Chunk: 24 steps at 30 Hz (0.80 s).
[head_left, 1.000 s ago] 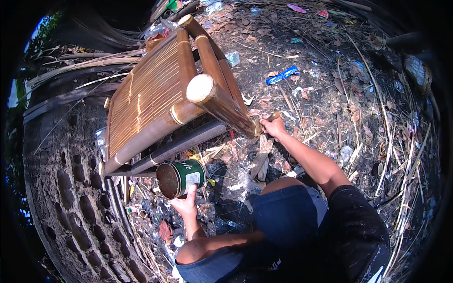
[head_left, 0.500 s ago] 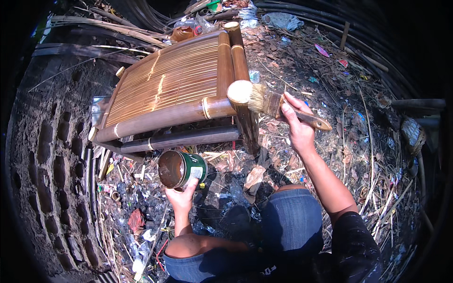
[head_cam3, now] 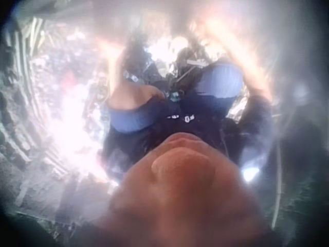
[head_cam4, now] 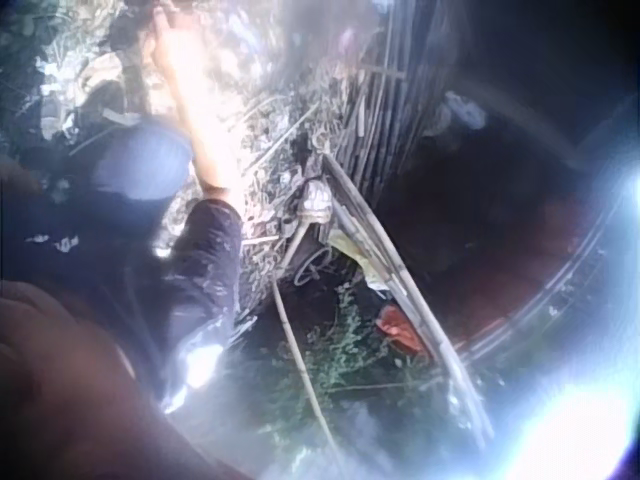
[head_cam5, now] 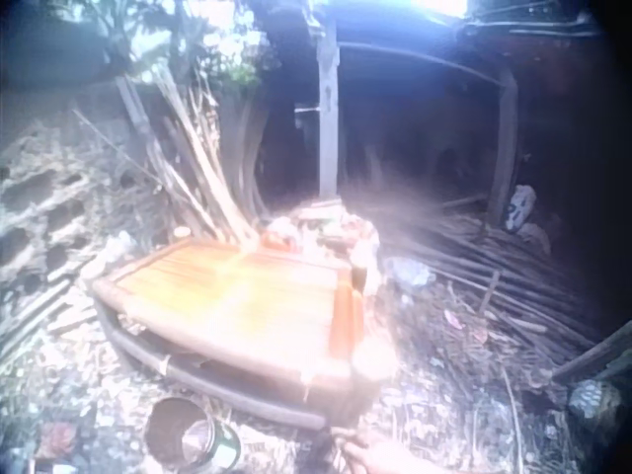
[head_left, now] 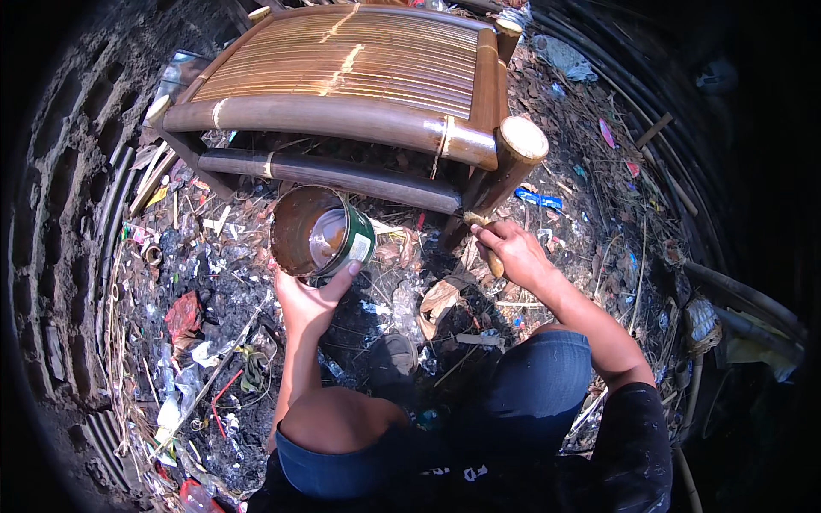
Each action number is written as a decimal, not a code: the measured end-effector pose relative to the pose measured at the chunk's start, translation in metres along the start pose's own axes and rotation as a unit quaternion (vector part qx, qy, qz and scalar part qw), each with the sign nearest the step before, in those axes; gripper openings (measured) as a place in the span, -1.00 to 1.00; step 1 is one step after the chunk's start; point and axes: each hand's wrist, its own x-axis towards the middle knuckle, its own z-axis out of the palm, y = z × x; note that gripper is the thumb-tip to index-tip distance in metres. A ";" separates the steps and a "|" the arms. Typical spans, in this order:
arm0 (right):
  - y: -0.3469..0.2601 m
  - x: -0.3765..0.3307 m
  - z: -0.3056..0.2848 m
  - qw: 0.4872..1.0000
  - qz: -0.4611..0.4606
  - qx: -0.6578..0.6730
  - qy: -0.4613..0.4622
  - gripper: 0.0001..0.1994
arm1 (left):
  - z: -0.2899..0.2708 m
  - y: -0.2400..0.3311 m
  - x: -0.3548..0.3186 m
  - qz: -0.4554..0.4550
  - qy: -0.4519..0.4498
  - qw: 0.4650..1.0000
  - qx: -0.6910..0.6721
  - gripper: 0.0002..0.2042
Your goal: The person paints a small bamboo stool with a dark finish using a brush and a paint can. They repeatedly dip the brush into the can and apply the finish to the seat slats and legs, turning the stool to reach different sides.
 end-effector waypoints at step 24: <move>0.032 -0.042 -0.159 0.873 0.233 0.409 0.132 -0.67 | 0.025 -0.014 0.016 -0.032 0.013 0.998 -0.061 -0.42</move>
